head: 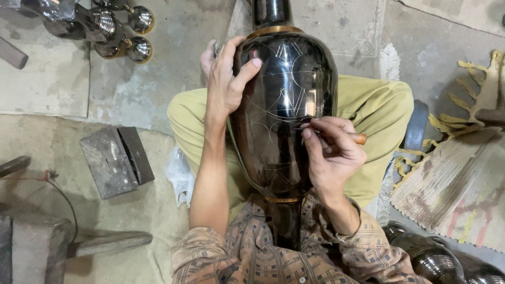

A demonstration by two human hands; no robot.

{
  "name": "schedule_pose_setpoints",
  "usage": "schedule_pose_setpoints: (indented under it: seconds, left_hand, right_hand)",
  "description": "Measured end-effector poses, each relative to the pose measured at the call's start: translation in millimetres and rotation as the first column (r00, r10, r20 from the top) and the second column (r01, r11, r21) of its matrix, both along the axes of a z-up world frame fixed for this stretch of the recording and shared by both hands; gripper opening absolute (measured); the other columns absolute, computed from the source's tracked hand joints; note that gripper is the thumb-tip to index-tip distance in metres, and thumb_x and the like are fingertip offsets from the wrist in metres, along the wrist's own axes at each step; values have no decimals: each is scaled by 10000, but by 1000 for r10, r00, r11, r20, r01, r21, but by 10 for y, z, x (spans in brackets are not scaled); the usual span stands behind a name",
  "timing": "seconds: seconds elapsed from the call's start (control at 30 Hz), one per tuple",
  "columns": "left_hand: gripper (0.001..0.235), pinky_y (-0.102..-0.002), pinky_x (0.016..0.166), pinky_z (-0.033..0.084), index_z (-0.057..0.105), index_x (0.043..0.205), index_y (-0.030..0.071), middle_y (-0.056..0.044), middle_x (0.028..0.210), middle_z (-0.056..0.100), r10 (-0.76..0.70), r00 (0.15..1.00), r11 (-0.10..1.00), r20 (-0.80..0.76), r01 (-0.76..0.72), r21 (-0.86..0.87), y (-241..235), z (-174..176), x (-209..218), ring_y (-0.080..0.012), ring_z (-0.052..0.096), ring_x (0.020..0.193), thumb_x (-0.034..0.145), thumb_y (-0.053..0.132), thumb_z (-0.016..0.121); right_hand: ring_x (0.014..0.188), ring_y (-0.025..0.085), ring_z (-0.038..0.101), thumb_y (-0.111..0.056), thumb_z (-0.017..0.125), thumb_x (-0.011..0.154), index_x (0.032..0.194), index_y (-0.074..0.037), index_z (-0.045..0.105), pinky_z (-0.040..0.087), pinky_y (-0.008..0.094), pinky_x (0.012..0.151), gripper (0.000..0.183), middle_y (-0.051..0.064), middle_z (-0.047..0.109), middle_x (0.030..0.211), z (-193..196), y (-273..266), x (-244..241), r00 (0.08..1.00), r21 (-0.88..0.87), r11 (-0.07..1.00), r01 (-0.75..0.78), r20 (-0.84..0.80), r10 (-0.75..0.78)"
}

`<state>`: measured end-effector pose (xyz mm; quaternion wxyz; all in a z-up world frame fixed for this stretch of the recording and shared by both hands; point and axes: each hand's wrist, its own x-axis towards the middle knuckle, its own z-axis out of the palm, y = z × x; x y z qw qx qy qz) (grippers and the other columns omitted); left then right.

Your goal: The person sits cross-legged on the floor and uses a small handheld engraving tool to carve a geometric pattern into the surface of a dark vase. They hold the vase steady with their left hand while carefully guiding the tool with their right hand to create fine lines.

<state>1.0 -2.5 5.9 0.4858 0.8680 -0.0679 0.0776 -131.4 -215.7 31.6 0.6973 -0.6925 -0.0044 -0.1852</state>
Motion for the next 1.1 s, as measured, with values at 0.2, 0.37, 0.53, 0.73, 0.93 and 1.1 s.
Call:
schedule_pose_setpoints:
  seconds: [0.2, 0.37, 0.53, 0.73, 0.93, 1.1]
  left_hand:
    - [660, -500, 1253, 45, 575, 1348, 29, -170, 1199, 749, 14, 1000, 1000, -10, -14, 15, -7, 13, -5, -279, 637, 1275, 938, 545, 566]
    - [646, -501, 1251, 38, 581, 1352, 26, -171, 1276, 726, 18, 1000, 1000, 24, -19, 15, -12, -10, -8, -284, 621, 1305, 960, 540, 575]
    - [661, -496, 1242, 30, 589, 1347, 27, -161, 1287, 720, 31, 999, 999, 29, -32, 30, -19, -26, -1, -276, 609, 1316, 949, 554, 570]
    - [695, -487, 1243, 19, 592, 1354, 33, -155, 1286, 721, 51, 998, 998, 24, -52, 29, -30, -29, -8, -258, 606, 1328, 936, 587, 559]
    - [693, -486, 1237, 44, 595, 1348, 28, -155, 1262, 721, 68, 997, 996, 30, -69, 53, -37, -53, -16, -272, 603, 1321, 934, 583, 573]
    - [693, -479, 1242, 102, 573, 1366, 0, -191, 1301, 692, 53, 997, 999, 49, -53, 3, -36, -93, 1, -313, 615, 1302, 949, 553, 602]
  right_hand:
    - [930, 97, 654, 122, 793, 930, 1105, 54, 720, 544, 177, 819, 201, 78, 656, 1086, 24, 19, -11, 999, -82, 995, 50, 9, -50]
    - [911, 97, 667, 117, 788, 933, 1102, 47, 723, 548, 177, 811, 194, 87, 668, 1105, 59, 72, -14, 998, -116, 992, 53, 26, -50]
    - [847, 96, 644, 123, 807, 893, 1077, 52, 722, 526, 189, 762, 215, 102, 686, 1069, 170, 130, 31, 999, -226, 973, 37, 38, -29]
    - [911, 144, 715, 152, 782, 918, 1054, 46, 718, 613, 221, 793, 184, 117, 695, 1059, 264, 193, 74, 994, -290, 957, 0, 108, 33]
    - [895, 145, 716, 159, 782, 911, 1024, 39, 724, 603, 229, 807, 175, 118, 705, 1061, 292, 207, 69, 993, -306, 952, 5, 117, 32]
    - [916, 152, 704, 139, 807, 899, 999, 24, 735, 577, 225, 777, 169, 118, 711, 1042, 299, 224, 65, 993, -343, 939, 38, 116, 2]
